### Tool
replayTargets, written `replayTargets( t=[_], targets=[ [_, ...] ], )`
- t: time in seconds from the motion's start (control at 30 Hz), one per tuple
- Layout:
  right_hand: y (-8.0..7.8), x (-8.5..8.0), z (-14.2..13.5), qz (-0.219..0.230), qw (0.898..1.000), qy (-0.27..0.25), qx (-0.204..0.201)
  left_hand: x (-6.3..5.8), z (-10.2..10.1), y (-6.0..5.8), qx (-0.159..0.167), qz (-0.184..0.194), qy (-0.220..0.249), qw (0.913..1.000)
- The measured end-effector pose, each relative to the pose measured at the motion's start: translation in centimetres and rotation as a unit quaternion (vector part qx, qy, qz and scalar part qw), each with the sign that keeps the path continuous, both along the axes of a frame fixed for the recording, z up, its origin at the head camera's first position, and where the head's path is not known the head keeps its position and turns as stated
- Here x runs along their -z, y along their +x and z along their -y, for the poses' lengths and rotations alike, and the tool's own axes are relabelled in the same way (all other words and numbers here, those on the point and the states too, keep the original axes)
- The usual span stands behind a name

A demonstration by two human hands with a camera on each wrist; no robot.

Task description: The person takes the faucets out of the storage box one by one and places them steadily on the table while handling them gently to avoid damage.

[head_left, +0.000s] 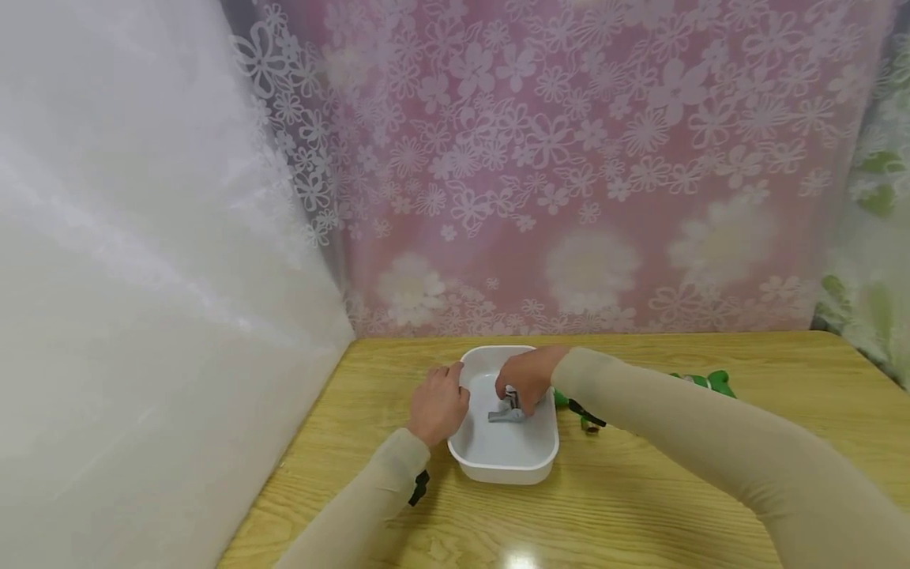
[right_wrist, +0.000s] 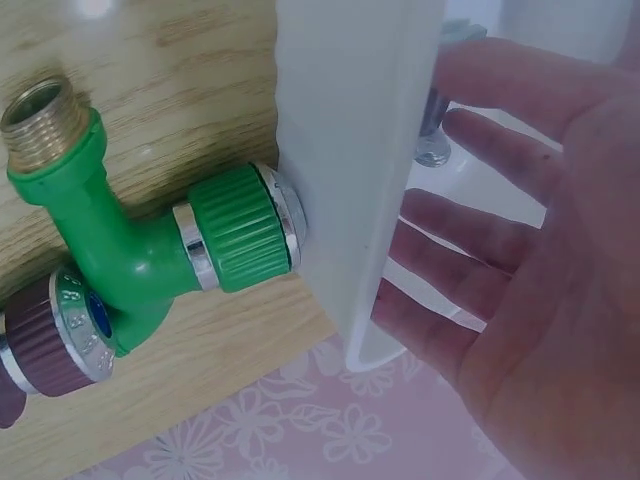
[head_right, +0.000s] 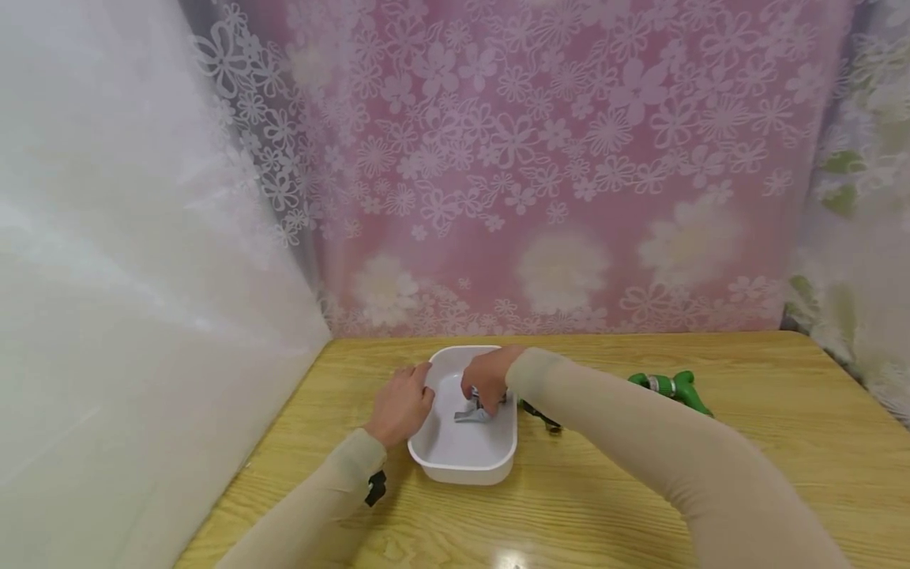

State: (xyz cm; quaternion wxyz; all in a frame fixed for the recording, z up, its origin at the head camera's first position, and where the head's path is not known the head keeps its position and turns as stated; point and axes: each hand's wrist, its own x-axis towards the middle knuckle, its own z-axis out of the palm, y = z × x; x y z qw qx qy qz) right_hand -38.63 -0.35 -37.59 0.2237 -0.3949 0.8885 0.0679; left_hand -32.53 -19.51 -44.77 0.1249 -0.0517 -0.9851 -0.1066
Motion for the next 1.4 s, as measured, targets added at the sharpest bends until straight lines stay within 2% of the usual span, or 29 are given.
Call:
replayTargets(
  t=[0.2,0.5,0.8,1.1,1.4],
  targets=[
    [-0.30,0.42,0.38,0.011,1.000,0.001,0.015,-0.36,-0.10,0.19,-0.002,0.001,-0.002,1.0000],
    [-0.19,0.65,0.81,0.015,1.000,0.005,0.002,-0.31,-0.04,0.18,0.000,-0.004,-0.004,1.0000],
    [0.01,0.76,0.67,0.013,1.000,0.002,0.008,-0.28,-0.07,0.02,0.001,-0.005,-0.004,1.0000],
    [0.22,0.51,0.38,0.017,1.000,-0.003,-0.006,-0.26,-0.21,0.12,0.001,-0.005,0.000,1.0000],
    [-0.01,-0.12,0.38,0.000,0.999,-0.020,-0.027,-0.20,-0.10,0.23,0.009,-0.009,-0.001,0.9999]
  ],
)
